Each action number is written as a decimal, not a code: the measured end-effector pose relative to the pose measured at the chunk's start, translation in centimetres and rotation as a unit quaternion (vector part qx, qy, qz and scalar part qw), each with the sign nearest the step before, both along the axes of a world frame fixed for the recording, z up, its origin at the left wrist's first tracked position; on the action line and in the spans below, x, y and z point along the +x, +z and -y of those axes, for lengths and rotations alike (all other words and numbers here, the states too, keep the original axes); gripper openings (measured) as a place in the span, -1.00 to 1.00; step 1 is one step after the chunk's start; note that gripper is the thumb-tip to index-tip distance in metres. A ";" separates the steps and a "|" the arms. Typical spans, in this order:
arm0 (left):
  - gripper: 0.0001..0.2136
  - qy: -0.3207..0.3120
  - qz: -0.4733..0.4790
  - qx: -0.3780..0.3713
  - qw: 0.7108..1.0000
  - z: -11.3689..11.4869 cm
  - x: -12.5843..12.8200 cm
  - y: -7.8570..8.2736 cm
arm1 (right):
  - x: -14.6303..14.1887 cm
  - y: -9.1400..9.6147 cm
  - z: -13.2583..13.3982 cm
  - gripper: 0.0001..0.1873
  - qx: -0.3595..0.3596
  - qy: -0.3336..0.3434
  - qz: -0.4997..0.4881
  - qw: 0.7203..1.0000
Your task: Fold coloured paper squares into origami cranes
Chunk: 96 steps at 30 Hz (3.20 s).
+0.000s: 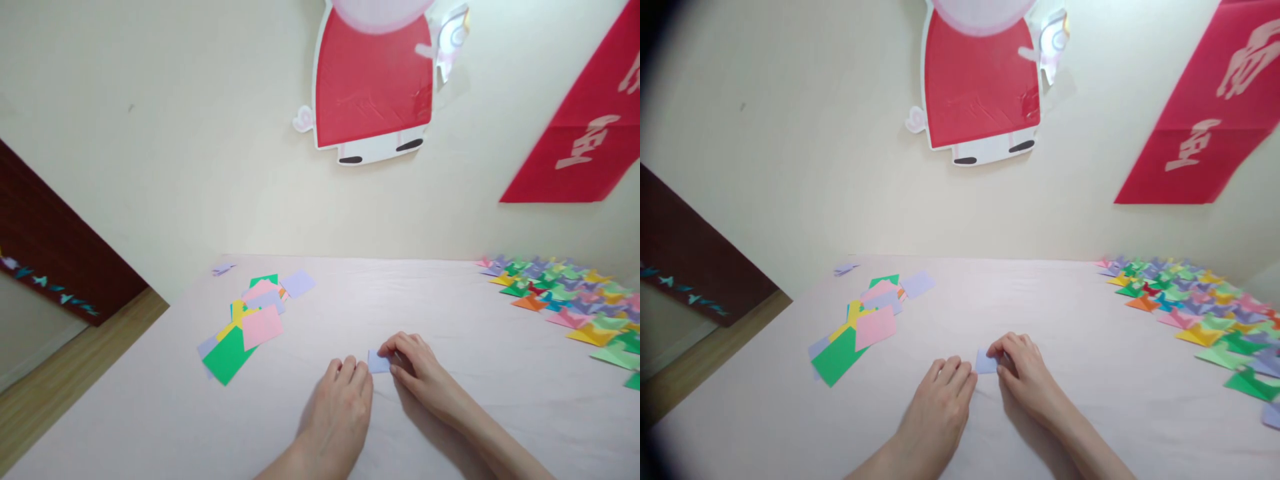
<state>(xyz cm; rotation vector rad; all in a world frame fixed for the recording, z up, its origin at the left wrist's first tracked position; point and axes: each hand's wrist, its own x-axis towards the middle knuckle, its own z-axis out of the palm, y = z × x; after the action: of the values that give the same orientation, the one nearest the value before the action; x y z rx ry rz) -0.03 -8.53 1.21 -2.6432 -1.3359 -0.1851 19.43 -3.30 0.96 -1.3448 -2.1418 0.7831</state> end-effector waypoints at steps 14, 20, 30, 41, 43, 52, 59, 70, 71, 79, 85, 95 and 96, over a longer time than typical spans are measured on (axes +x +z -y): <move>-0.79 -0.047 0.110 0.026 0.992 -0.6 0.3 -2.5 | -0.2 0.1 0.4 -0.78 0.064 0.002 0.009 0.998; -0.78 -0.051 0.147 -0.084 0.984 -1.2 0.3 -1.1 | -0.6 -0.6 -0.7 -0.87 0.106 -0.048 0.061 0.991; -0.86 -0.108 0.127 -0.154 0.974 -5.1 0.0 2.8 | 2.6 0.4 -0.9 -0.90 0.074 -0.055 0.029 0.995; -0.57 0.072 0.135 -0.115 0.981 -3.7 -0.3 1.6 | -1.4 0.8 -0.9 -0.71 0.031 0.046 0.025 0.998; -0.64 0.018 0.168 -0.129 0.977 -3.9 -1.0 1.6 | -1.6 0.3 -1.0 -0.72 0.023 0.047 0.019 0.998; -0.94 -0.094 0.177 -0.119 0.973 -5.7 -2.5 1.3 | -1.0 -0.6 -1.1 -0.76 0.001 0.020 -0.018 1.000; -0.90 -0.038 0.254 -0.130 0.958 -5.8 -1.7 0.6 | -1.2 0.3 -0.8 -0.86 -0.031 0.015 -0.029 0.999; -0.90 0.074 0.218 -0.149 0.962 -6.4 -0.3 0.3 | -1.9 -0.1 -0.8 -0.83 0.005 -0.014 0.032 0.999; -0.90 0.077 0.207 -0.148 0.964 -6.4 -0.3 0.3 | -1.9 -0.1 -0.8 -0.83 0.010 -0.015 0.037 0.999; -0.94 0.092 0.112 -0.104 0.984 -6.1 0.2 -0.4 | -2.2 -0.1 -0.8 -0.82 0.026 -0.024 0.062 0.997; -0.95 0.097 0.080 -0.053 0.991 -6.0 0.7 -0.8 | -2.4 -0.3 -0.9 -0.84 0.036 -0.032 0.072 0.996; -0.98 0.104 0.062 -0.056 0.991 -6.1 1.0 -0.3 | -1.7 -0.3 -1.3 -0.86 0.004 -0.012 0.037 0.999; -0.98 0.105 0.060 -0.056 0.991 -6.1 1.1 -0.3 | -1.6 -0.3 -1.3 -0.86 0.002 -0.009 0.032 0.999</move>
<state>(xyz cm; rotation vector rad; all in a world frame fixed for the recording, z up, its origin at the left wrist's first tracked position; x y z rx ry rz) 1.05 -2.40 0.92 -2.5923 -1.6993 -0.2513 17.85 -2.01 0.63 -1.4025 -2.1758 0.7370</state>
